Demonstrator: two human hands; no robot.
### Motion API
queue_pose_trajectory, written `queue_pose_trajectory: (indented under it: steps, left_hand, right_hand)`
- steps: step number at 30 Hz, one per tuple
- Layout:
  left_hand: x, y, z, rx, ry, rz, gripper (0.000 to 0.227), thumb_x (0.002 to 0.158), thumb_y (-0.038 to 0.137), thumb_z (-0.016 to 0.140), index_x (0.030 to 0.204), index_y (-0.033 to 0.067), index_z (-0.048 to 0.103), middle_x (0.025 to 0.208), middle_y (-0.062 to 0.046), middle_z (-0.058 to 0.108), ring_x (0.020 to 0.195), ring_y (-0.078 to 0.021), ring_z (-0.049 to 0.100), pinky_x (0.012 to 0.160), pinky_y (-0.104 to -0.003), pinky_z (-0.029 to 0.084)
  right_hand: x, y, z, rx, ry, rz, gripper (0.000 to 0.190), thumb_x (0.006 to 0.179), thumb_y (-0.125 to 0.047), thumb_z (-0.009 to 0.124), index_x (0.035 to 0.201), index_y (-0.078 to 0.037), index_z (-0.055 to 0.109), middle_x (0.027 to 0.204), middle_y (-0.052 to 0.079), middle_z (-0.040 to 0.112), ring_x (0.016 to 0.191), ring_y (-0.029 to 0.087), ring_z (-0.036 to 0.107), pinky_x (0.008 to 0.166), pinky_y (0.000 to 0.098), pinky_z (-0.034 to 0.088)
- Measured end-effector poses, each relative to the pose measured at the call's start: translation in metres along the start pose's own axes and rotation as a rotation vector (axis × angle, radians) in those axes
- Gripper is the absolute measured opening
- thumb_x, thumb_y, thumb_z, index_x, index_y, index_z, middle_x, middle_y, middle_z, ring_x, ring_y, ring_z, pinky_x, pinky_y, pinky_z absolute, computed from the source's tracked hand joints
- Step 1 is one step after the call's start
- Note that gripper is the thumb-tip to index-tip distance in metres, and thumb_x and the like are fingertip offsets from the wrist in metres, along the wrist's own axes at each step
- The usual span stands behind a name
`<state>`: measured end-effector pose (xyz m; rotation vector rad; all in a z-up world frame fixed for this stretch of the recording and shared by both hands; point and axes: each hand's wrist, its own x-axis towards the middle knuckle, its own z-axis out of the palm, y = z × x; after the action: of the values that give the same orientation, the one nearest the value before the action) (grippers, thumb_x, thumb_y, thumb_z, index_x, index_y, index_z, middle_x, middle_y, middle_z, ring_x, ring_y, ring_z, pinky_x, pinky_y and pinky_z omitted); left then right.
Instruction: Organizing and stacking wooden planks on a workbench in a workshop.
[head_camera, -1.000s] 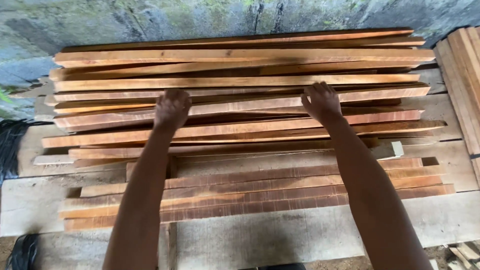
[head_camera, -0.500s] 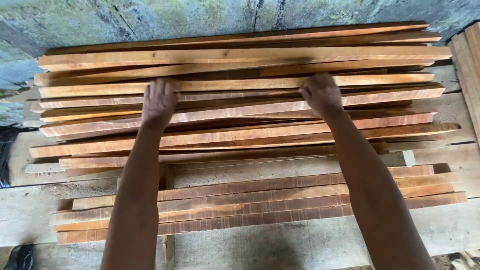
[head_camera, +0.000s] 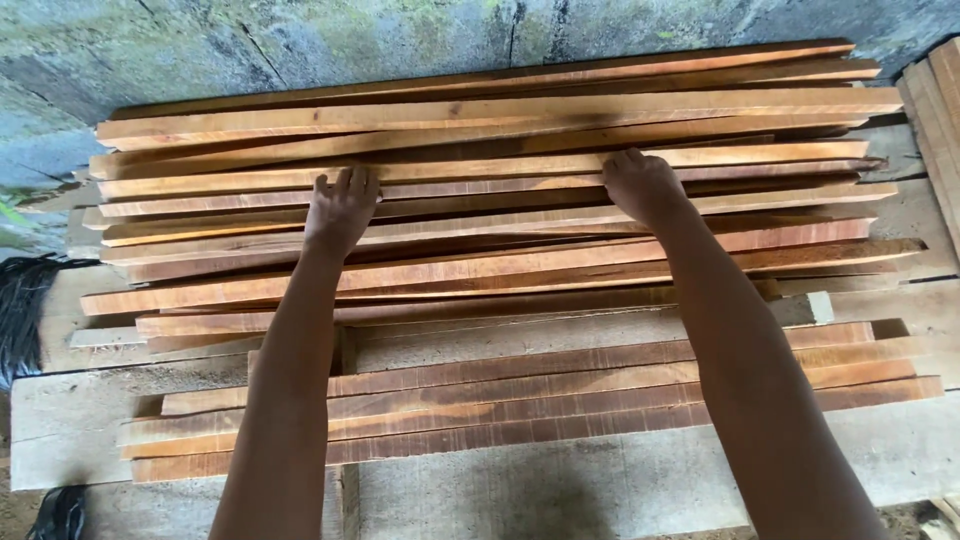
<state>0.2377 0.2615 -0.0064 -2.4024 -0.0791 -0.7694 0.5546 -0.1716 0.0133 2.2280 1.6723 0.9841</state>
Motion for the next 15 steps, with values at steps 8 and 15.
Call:
queue_pose_trajectory:
  steps: [8, 15]
  left_hand:
    - [-0.005, -0.018, -0.025, -0.035, 0.024, 0.064, 0.045, 0.069, 0.046, 0.087, 0.104, 0.0250, 0.068, 0.100, 0.004, 0.060, 0.097, -0.0152, 0.066, 0.078, -0.031, 0.057]
    - [-0.015, -0.011, -0.052, -0.052, 0.101, 0.041, 0.025, 0.074, 0.027, 0.081, 0.080, 0.0238, 0.058, 0.073, 0.008, 0.057, 0.070, -0.0135, 0.067, 0.071, -0.029, 0.056]
  right_hand:
    - [0.005, 0.001, -0.056, 0.026, 0.217, -0.081, 0.012, 0.084, -0.026, 0.065, 0.078, -0.016, 0.062, 0.076, 0.001, 0.055, 0.071, 0.020, 0.064, 0.064, 0.0312, 0.056]
    - [-0.015, -0.003, -0.091, 0.040, 0.187, -0.128, 0.004, 0.081, -0.018, 0.064, 0.081, -0.016, 0.060, 0.074, 0.001, 0.059, 0.070, 0.019, 0.069, 0.071, 0.0322, 0.057]
